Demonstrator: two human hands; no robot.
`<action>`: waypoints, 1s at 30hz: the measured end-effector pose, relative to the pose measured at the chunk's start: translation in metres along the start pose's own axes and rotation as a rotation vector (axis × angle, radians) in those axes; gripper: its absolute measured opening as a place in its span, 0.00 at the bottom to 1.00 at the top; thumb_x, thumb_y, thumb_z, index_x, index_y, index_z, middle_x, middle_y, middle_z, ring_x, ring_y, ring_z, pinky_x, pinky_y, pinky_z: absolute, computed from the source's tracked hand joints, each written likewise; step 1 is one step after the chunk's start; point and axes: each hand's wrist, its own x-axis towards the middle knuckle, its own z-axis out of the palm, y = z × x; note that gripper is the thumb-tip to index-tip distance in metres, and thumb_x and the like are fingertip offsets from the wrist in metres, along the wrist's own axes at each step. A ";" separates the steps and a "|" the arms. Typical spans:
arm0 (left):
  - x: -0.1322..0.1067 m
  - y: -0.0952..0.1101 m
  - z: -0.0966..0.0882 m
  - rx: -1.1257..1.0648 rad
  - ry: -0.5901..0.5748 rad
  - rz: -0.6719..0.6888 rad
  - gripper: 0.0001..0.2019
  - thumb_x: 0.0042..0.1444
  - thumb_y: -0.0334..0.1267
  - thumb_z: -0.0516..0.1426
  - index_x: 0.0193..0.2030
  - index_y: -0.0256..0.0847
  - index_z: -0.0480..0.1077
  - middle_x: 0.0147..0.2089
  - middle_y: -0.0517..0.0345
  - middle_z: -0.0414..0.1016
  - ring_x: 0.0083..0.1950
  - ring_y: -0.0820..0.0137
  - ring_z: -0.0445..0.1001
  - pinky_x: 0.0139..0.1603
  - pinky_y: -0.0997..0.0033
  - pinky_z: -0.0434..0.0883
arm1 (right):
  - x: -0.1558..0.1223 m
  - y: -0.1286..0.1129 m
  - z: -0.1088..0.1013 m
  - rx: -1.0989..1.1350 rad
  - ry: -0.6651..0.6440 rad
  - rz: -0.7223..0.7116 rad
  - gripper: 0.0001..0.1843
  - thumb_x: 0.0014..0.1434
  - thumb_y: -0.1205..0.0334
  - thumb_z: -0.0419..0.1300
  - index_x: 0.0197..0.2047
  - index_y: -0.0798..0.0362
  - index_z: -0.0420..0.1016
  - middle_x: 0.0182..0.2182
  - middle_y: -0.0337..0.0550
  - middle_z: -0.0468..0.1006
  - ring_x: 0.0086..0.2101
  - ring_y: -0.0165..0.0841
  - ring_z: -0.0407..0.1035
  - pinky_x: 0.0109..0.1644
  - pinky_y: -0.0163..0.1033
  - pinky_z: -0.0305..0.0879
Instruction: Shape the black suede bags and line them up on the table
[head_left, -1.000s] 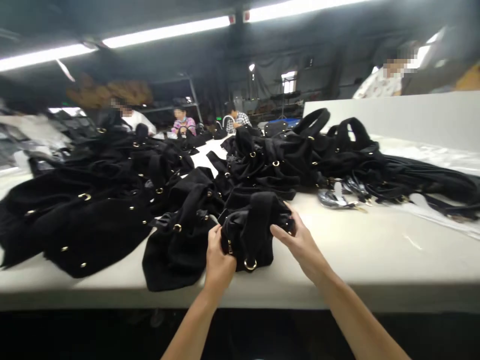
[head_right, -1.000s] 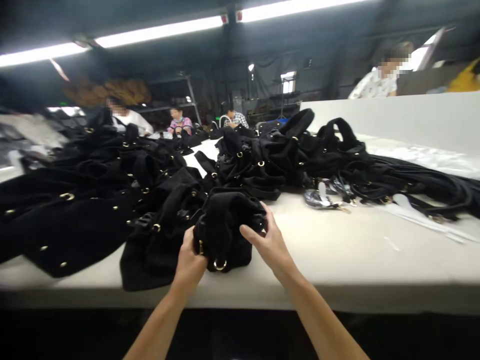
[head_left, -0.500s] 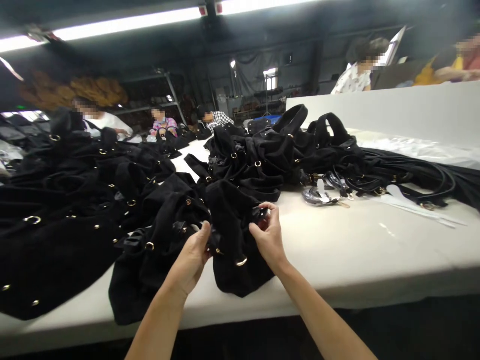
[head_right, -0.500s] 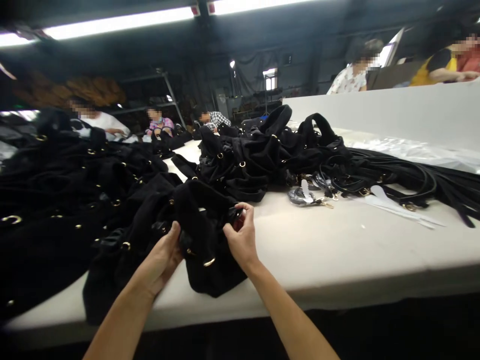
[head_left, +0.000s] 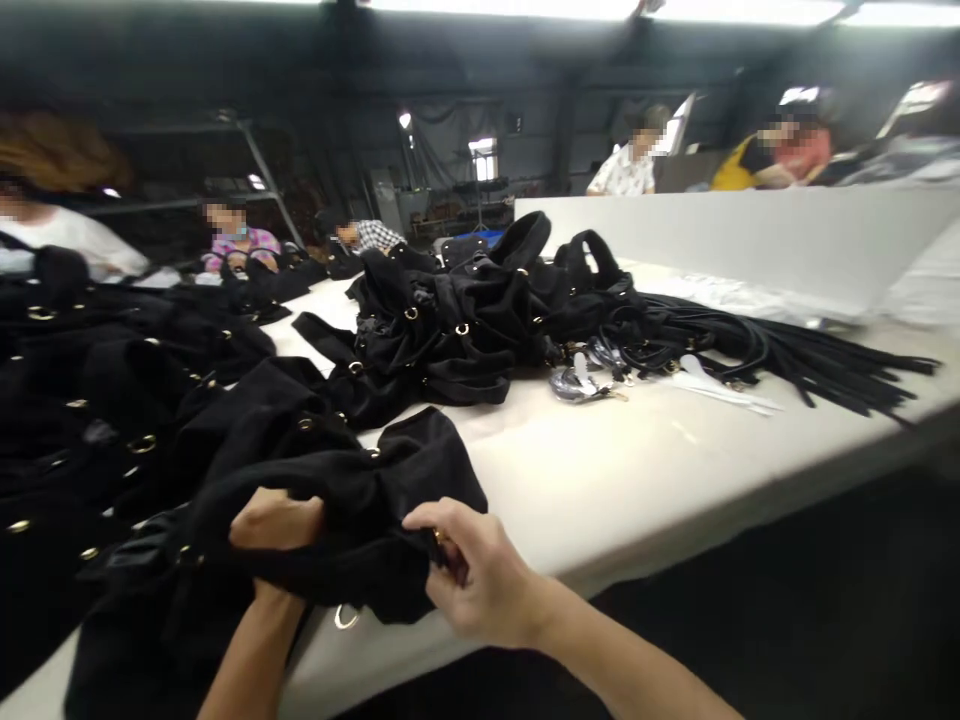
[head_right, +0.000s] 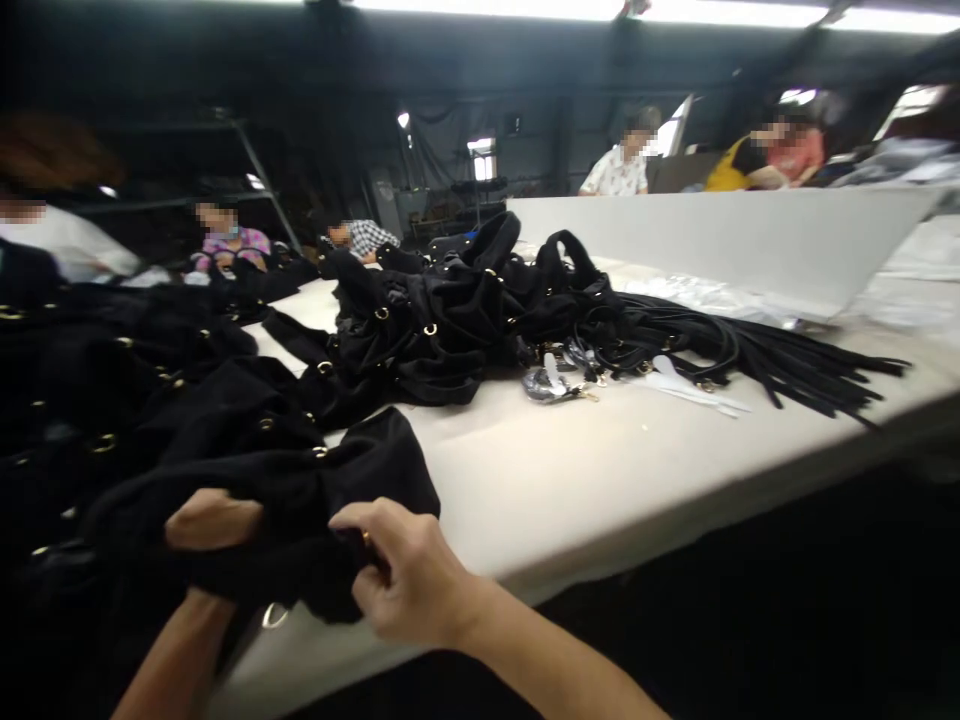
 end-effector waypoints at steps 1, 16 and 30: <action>-0.001 -0.003 -0.001 -0.018 -0.009 0.067 0.13 0.45 0.46 0.56 0.31 0.38 0.74 0.35 0.48 0.78 0.40 0.53 0.76 0.41 0.58 0.69 | -0.002 0.003 -0.007 0.067 -0.009 0.058 0.31 0.55 0.72 0.58 0.61 0.45 0.62 0.32 0.34 0.65 0.24 0.25 0.60 0.26 0.31 0.60; -0.034 0.018 -0.019 -0.229 0.190 0.367 0.08 0.56 0.37 0.57 0.35 0.37 0.77 0.31 0.54 0.77 0.31 0.67 0.74 0.32 0.71 0.64 | 0.026 0.113 -0.204 -0.993 0.324 0.588 0.07 0.55 0.66 0.63 0.38 0.58 0.76 0.48 0.58 0.76 0.57 0.55 0.59 0.62 0.58 0.58; -0.042 0.065 -0.024 -0.500 -0.167 -0.128 0.10 0.46 0.38 0.62 0.36 0.40 0.80 0.31 0.60 0.80 0.34 0.66 0.77 0.36 0.73 0.71 | -0.013 -0.040 -0.032 -0.649 0.227 -0.467 0.13 0.68 0.61 0.56 0.55 0.45 0.71 0.44 0.46 0.79 0.55 0.48 0.63 0.65 0.62 0.52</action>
